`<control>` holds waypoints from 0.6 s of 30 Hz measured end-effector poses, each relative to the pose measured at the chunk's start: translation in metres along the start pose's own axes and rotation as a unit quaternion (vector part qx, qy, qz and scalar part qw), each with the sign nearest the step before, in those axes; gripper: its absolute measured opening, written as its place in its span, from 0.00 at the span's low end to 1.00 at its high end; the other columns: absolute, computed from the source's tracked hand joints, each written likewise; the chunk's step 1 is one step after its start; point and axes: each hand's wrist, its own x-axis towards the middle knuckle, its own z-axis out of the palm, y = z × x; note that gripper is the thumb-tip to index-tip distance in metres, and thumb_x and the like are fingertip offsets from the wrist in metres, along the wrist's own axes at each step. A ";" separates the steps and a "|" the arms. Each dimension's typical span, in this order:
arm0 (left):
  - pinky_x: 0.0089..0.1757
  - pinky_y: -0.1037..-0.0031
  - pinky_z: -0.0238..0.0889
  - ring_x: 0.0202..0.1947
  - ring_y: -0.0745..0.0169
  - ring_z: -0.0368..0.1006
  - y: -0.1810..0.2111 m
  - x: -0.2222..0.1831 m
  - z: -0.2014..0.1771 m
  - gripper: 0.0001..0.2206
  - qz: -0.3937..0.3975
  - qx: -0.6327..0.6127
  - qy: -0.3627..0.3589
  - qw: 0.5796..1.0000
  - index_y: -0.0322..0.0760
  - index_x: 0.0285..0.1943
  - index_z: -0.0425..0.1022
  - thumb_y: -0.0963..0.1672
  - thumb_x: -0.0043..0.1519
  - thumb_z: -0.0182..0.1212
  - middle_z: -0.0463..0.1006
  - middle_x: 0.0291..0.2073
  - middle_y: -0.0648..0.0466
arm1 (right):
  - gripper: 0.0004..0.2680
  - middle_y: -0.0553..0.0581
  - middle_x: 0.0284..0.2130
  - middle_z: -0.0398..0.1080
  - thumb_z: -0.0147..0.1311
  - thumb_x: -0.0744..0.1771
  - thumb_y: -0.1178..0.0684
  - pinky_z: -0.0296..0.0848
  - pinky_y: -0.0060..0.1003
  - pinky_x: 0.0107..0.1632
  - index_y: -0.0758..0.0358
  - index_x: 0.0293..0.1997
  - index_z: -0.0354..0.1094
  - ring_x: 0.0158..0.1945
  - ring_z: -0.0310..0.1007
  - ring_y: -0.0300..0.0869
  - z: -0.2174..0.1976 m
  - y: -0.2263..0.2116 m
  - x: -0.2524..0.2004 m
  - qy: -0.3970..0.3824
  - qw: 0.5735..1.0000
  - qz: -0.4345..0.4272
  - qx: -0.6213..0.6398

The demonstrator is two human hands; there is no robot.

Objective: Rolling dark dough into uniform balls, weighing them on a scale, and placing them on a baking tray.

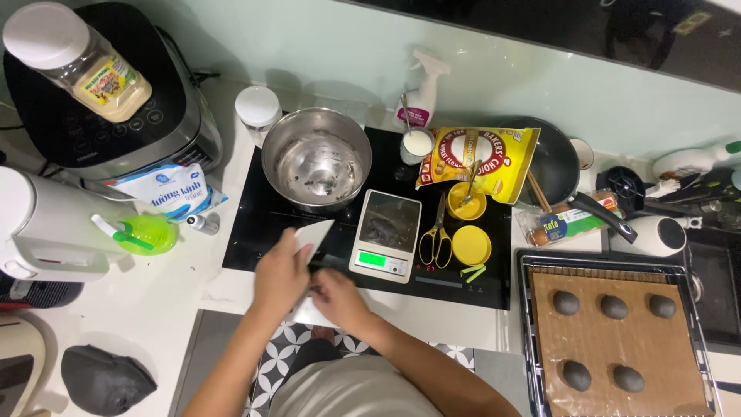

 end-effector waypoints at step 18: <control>0.27 0.50 0.65 0.24 0.29 0.74 -0.065 -0.116 -0.006 0.13 -0.207 0.003 -0.002 0.978 0.29 0.39 0.63 0.45 0.64 0.60 0.74 0.17 0.34 | 0.18 0.65 0.47 0.67 0.62 0.62 0.60 0.72 0.48 0.52 0.64 0.56 0.62 0.51 0.70 0.59 0.041 0.014 0.001 -0.076 0.987 -0.091 -0.105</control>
